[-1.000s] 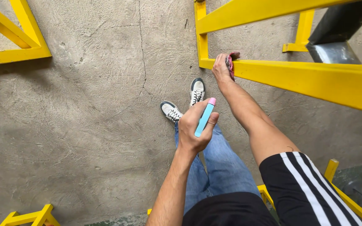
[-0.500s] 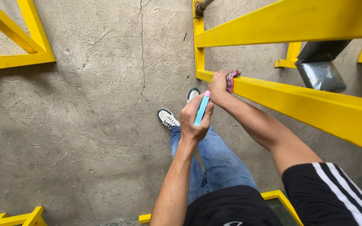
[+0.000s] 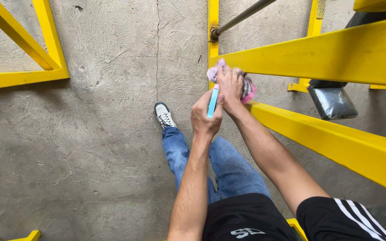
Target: Cleaning and wiping down yellow metal gym equipment with a spray bottle and a cloth.
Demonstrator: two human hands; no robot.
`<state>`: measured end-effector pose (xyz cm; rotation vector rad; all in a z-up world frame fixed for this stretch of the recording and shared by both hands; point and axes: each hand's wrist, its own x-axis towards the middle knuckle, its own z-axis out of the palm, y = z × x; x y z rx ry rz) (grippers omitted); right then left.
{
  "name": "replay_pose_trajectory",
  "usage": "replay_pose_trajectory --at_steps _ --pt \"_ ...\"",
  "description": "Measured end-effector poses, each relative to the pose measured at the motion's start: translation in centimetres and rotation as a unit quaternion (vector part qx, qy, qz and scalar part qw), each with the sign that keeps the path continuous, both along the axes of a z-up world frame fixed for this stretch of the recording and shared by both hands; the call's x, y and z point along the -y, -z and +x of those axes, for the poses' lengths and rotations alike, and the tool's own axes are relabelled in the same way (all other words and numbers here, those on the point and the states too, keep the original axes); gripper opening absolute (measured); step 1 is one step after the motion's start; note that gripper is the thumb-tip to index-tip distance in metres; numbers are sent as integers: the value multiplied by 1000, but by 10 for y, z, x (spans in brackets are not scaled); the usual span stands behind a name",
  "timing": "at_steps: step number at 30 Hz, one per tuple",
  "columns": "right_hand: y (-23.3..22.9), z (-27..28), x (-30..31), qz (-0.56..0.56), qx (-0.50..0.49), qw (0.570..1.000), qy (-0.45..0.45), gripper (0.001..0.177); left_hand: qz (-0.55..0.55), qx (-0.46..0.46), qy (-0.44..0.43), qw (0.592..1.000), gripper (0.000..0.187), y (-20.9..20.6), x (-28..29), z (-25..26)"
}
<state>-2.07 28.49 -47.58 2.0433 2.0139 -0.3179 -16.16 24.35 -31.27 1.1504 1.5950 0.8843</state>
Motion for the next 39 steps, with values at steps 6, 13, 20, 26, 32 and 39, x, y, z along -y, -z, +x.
replay_pose_trajectory --at_steps 6,13,20,26,32,39 --pt "41 9 -41 -28 134 977 -166 38 -22 17 67 997 35 -7 -20 -23" --pt "36 31 -60 -189 368 888 -202 72 23 55 104 993 37 -24 -18 -68" --pt "-89 39 -62 -114 301 945 -63 58 -8 76 168 983 37 -65 -37 -84" --pt "-210 11 -58 -32 308 951 11 62 31 132 205 969 33 -97 -48 -85" --pt "-122 15 -47 -68 431 891 -127 66 38 130 233 963 33 -128 -59 -94" --pt "-224 14 -25 -5 311 948 -69 58 55 36 284 957 25 -168 -64 -91"
